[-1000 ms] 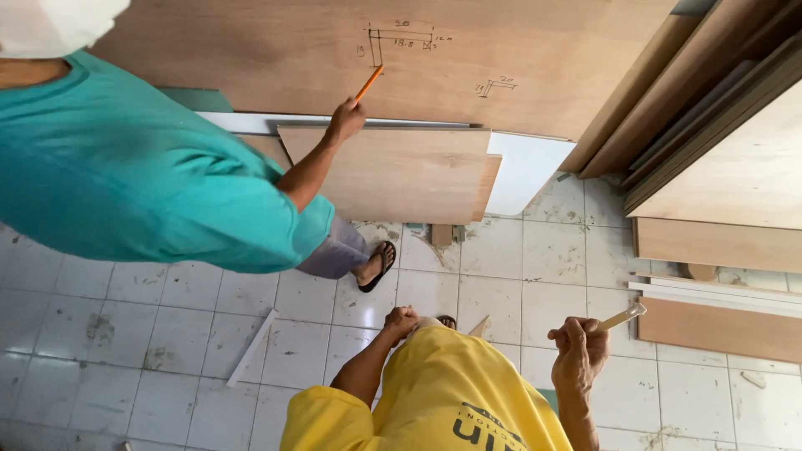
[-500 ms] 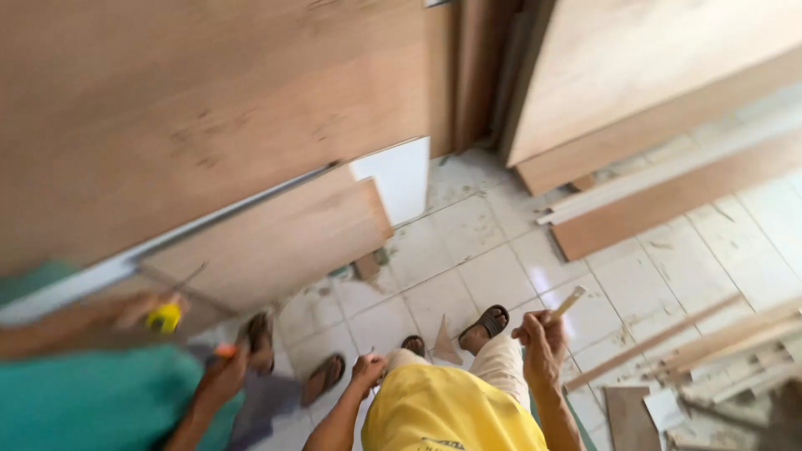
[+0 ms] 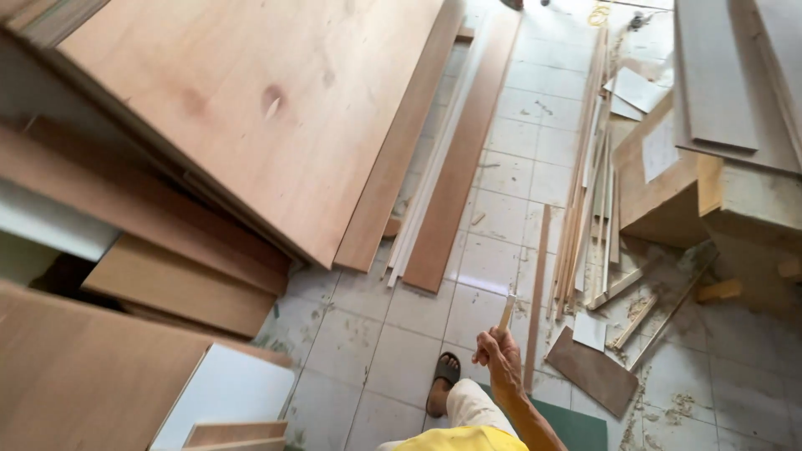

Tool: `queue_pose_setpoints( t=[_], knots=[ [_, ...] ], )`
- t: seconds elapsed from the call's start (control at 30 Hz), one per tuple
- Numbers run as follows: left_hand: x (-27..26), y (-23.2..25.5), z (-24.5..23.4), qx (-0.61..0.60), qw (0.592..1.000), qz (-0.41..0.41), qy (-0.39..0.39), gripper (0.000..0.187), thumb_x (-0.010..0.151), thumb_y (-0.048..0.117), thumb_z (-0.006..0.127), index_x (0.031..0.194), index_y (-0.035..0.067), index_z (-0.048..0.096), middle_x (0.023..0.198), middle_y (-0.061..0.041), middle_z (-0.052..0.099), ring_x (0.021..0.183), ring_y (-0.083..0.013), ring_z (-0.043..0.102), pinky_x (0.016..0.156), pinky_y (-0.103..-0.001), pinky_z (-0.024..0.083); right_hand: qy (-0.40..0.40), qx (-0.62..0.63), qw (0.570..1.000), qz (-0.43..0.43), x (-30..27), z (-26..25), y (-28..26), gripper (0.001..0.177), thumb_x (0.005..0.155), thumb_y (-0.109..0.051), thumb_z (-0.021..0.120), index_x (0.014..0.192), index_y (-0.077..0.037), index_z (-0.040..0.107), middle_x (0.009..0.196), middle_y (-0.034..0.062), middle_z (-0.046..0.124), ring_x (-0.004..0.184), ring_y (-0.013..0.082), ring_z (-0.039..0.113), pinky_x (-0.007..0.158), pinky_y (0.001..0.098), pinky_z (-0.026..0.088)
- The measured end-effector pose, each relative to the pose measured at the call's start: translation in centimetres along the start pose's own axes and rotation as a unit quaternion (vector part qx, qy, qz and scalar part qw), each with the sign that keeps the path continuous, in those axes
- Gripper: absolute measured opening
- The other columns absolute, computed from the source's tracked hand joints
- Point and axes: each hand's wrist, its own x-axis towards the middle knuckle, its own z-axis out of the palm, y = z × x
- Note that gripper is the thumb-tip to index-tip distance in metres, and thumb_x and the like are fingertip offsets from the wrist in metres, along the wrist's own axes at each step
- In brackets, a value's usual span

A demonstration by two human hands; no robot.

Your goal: Assembling wooden frames by nailing strips to plywood boards and applying adhesive to the edges.

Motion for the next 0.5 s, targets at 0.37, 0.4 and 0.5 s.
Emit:
queue_pose_setpoints(
  t=[0.37,0.4,0.5],
  knots=[
    [-0.6,24.4,12.0,-0.034,0.991,0.042,-0.12,0.043,0.096,0.021,0.07,0.133,0.0,0.069,0.121,-0.019,0.073,0.102,-0.0327,0.073,0.08,-0.042,0.06,0.105,0.045,0.99,-0.083,18.6,-6.5,-12.0,0.023,0.103,-0.018,0.041,0.083,-0.01,0.049,0.075,0.0111,0.062,0.051,0.0139,0.048,0.05,0.0296,0.05],
    [-0.4,26.4,12.8,-0.017,0.991,0.044,-0.123,0.044,0.096,0.021,0.071,0.134,0.0,0.068,0.121,-0.019,0.073,0.103,-0.0329,0.073,0.08,-0.042,0.06,0.122,0.035,0.988,-0.086,19.7,-7.0,-11.8,0.023,0.105,-0.02,0.044,0.089,-0.008,0.055,0.076,0.0072,0.059,0.055,0.0123,0.05,0.053,0.0296,0.054],
    [1.0,30.8,15.1,0.036,0.99,0.043,-0.127,0.045,0.095,0.02,0.071,0.134,-0.001,0.069,0.121,-0.018,0.074,0.103,-0.0322,0.074,0.082,-0.04,0.06,0.165,0.024,0.983,-0.075,23.0,-8.5,-11.9,0.025,0.108,-0.024,0.048,0.099,-0.006,0.063,0.072,0.0011,0.05,0.058,0.0097,0.05,0.058,0.0292,0.058]
  ],
)
